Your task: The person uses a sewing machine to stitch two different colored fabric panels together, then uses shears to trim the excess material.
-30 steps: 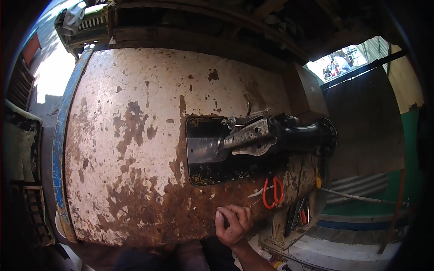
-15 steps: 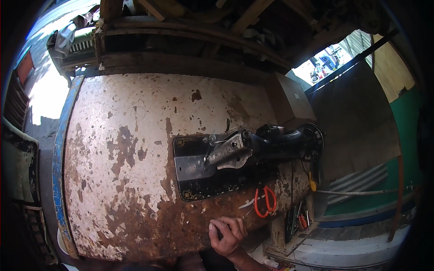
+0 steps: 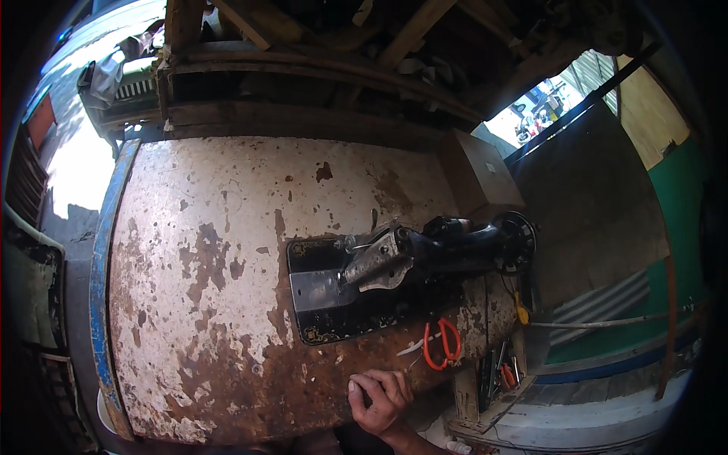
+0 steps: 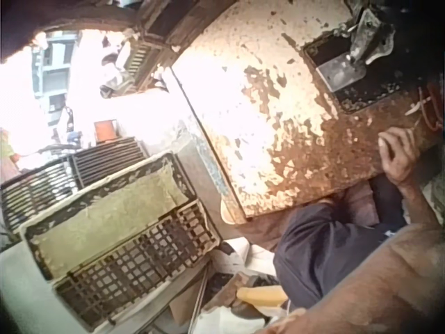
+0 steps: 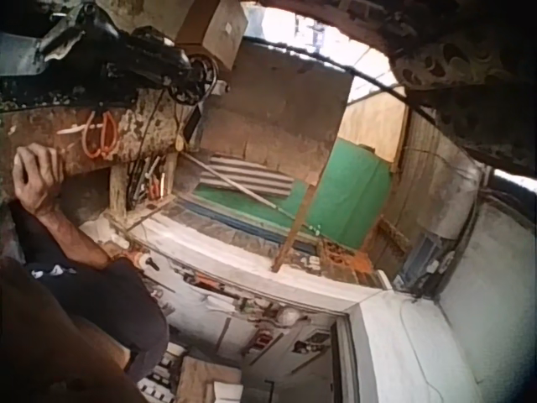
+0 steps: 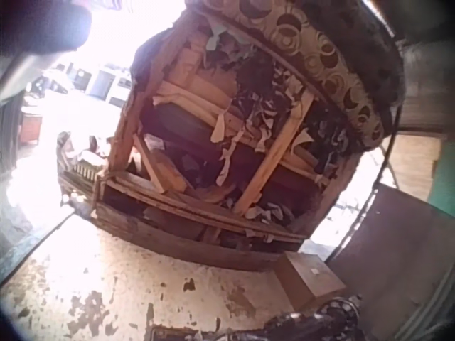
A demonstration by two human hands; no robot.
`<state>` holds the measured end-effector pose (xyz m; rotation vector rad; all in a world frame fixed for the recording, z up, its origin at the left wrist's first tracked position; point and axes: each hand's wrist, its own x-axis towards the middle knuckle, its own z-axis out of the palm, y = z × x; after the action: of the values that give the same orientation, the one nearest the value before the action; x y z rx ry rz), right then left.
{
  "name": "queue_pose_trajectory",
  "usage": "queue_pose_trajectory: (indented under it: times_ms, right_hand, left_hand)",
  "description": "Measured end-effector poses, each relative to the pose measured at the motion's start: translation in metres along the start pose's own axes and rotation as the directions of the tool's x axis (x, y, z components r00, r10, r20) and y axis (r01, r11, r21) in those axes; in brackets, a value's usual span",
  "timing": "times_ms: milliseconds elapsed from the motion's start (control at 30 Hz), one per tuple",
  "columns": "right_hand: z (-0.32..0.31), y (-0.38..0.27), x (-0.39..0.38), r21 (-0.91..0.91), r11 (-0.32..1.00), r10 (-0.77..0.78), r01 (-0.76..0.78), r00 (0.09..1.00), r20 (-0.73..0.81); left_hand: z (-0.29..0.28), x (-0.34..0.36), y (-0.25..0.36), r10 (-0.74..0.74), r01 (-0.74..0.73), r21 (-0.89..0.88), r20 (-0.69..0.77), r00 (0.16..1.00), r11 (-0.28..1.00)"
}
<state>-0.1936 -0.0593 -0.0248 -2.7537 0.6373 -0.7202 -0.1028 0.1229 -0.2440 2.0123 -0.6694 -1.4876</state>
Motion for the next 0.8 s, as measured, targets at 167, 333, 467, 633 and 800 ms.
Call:
queue_pose_trajectory:
  times_ms: [167,333,467,633,800]
  right_hand:
    - [-0.003,0.000,-0.002,-0.005,1.000,-0.003,0.004,1.000,0.026]
    - [-0.001,0.000,0.028,0.320,0.916,0.214,-0.240,0.970,0.113]
    - [0.027,0.023,0.103,0.296,0.937,0.211,-0.186,0.976,-0.055]
    - [0.057,0.045,0.120,0.276,0.930,0.198,-0.241,0.964,0.177]
    - [0.012,0.034,0.067,0.379,0.907,0.137,-0.182,0.980,0.143]
  left_hand:
    - [0.002,-0.006,-0.002,0.023,-0.023,0.015,0.000,1.000,1.000]
    - [0.003,-0.019,0.006,0.098,-0.098,0.029,0.006,0.995,0.995]
    - [0.013,-0.028,0.055,0.335,-0.346,0.082,0.124,0.934,0.935]
    - [0.032,-0.074,0.156,0.763,-0.889,-0.001,0.514,0.392,0.457]
    - [-0.055,-0.121,0.219,0.911,-0.941,0.050,0.238,0.336,0.334]
